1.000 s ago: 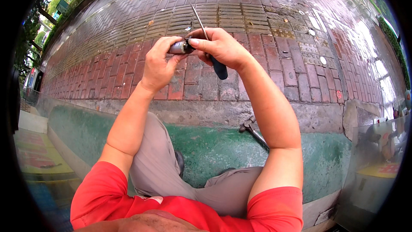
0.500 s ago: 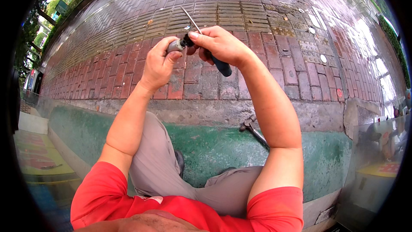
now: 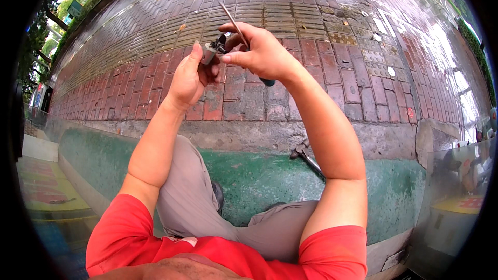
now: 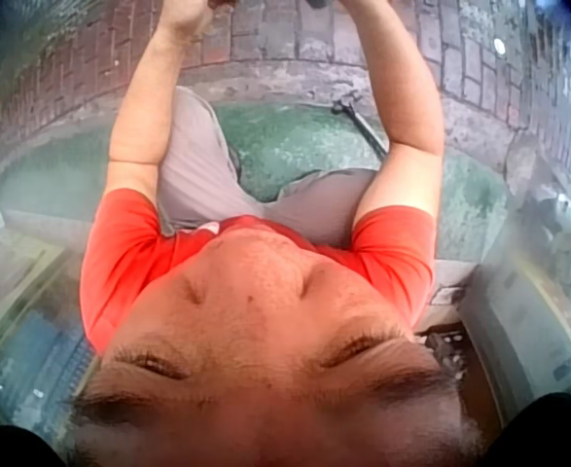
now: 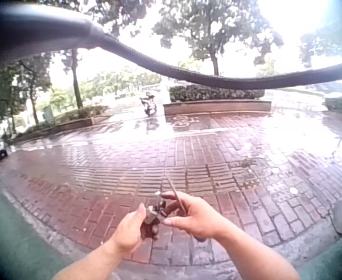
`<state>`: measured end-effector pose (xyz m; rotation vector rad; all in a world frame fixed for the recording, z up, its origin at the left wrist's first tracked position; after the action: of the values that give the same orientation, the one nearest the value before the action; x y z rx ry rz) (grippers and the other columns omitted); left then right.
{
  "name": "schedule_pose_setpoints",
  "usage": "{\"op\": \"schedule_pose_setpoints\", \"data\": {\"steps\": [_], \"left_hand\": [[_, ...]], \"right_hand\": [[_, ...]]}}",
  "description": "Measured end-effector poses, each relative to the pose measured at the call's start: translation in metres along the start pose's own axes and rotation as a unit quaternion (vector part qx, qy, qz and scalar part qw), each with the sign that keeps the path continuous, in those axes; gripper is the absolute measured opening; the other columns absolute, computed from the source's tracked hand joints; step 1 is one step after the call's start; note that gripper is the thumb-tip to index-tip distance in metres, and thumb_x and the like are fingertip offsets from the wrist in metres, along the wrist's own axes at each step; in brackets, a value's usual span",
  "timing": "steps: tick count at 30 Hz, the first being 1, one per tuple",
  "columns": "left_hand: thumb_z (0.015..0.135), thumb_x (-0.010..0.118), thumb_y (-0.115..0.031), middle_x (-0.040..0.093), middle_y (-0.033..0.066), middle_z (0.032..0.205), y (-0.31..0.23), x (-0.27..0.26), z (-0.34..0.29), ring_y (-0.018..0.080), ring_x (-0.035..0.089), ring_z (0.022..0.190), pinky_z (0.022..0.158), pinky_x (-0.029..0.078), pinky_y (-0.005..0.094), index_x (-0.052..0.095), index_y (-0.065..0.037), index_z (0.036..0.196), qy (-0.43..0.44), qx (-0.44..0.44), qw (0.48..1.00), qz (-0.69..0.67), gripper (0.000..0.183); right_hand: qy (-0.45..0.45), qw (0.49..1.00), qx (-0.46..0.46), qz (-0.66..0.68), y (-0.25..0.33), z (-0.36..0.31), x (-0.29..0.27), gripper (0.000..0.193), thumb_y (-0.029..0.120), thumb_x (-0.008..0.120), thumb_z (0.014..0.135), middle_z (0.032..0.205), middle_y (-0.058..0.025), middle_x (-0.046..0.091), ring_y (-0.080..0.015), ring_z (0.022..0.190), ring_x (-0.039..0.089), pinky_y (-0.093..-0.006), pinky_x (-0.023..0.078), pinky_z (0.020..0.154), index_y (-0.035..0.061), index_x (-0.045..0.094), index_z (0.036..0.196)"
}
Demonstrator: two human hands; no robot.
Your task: The person disassembles a small motor using a hammer and a screwdriver while sitting on the ground. They hold the motor in their hands, strike the casing with the hammer, and use the screwdriver to pry and remove parts.
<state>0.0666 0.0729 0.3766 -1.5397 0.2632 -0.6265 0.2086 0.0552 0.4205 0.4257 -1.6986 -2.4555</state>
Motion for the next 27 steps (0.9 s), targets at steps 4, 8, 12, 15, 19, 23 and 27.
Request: {"op": "schedule_pose_setpoints", "data": {"steps": [4,8,12,15,19,23,27], "left_hand": [[0.102,0.035,-0.053,0.057,0.0046,0.076,0.008,0.000,0.000,0.0190,0.058,0.067,0.061,0.046,0.0314,0.060,-0.003,0.099,0.014,-0.053,0.997,-0.055,0.056],[0.102,0.036,-0.052,0.061,0.0054,0.080,0.010,0.001,-0.002,0.0177,0.060,0.070,0.062,0.047,0.0299,0.060,-0.004,0.102,-0.007,-0.060,0.997,-0.048,0.053],[0.101,0.046,-0.044,0.063,0.0044,0.084,0.007,0.002,-0.001,0.0146,0.060,0.071,0.062,0.047,0.0272,0.060,-0.005,0.105,0.017,-0.032,0.998,-0.051,0.042],[0.099,0.054,-0.038,0.062,0.0027,0.084,0.003,0.002,0.000,0.0124,0.059,0.071,0.063,0.047,0.0261,0.059,-0.005,0.106,0.033,-0.011,0.999,-0.005,0.034],[0.098,0.058,-0.036,0.060,0.0013,0.083,-0.002,0.007,-0.003,0.0107,0.058,0.071,0.064,0.048,0.0257,0.059,-0.004,0.108,0.038,0.014,0.998,0.052,0.033],[0.097,0.058,-0.038,0.060,0.0013,0.082,-0.011,0.013,-0.005,0.0099,0.057,0.072,0.065,0.048,0.0256,0.058,-0.002,0.112,0.079,0.075,0.985,0.130,0.040],[0.097,0.058,-0.039,0.060,0.0017,0.083,-0.014,0.010,-0.011,0.0102,0.057,0.073,0.066,0.048,0.0260,0.056,0.000,0.119,0.093,0.092,0.975,0.179,0.045]], "right_hand": [[-0.040,0.995,-0.041,-0.086,0.001,0.002,0.001,0.051,0.005,0.075,0.082,0.096,-0.0031,0.066,-0.0067,0.080,0.056,-0.0225,0.047,0.069,0.0061,0.056,0.128],[-0.063,0.989,-0.041,-0.128,0.004,0.000,-0.001,0.044,0.009,0.076,0.082,0.094,-0.0018,0.065,-0.0072,0.079,0.056,-0.0233,0.047,0.072,0.0042,0.059,0.123],[-0.073,0.983,-0.026,-0.166,0.004,-0.002,-0.002,0.040,0.013,0.077,0.082,0.088,-0.0032,0.065,-0.0091,0.076,0.056,-0.0249,0.049,0.070,0.0020,0.061,0.118],[-0.081,0.982,-0.038,-0.169,0.003,-0.002,-0.003,0.037,0.015,0.077,0.082,0.083,-0.0071,0.067,-0.0117,0.073,0.060,-0.0280,0.051,0.068,0.0000,0.063,0.112],[-0.071,0.979,-0.048,-0.187,0.008,-0.004,-0.001,0.029,0.020,0.072,0.087,0.082,-0.0087,0.067,-0.0129,0.072,0.060,-0.0304,0.050,0.067,0.0011,0.065,0.107],[-0.057,0.967,-0.117,-0.218,0.013,-0.005,0.002,0.028,0.021,0.062,0.095,0.080,-0.0006,0.062,-0.0074,0.073,0.054,-0.0237,0.046,0.065,-0.0006,0.065,0.114],[-0.029,0.991,-0.032,-0.130,0.001,-0.004,0.006,0.030,0.024,0.056,0.099,0.070,0.0011,0.057,-0.0060,0.063,0.051,-0.0224,0.042,0.056,0.0007,0.066,0.114]]}}
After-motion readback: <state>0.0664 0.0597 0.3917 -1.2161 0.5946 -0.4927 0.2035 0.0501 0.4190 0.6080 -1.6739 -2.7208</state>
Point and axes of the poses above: each hand's wrist, its own z-axis towards the middle knuckle, its own x-axis out of the palm, y = z × x, the point moved 8 cm from there along z, towards the middle knuckle
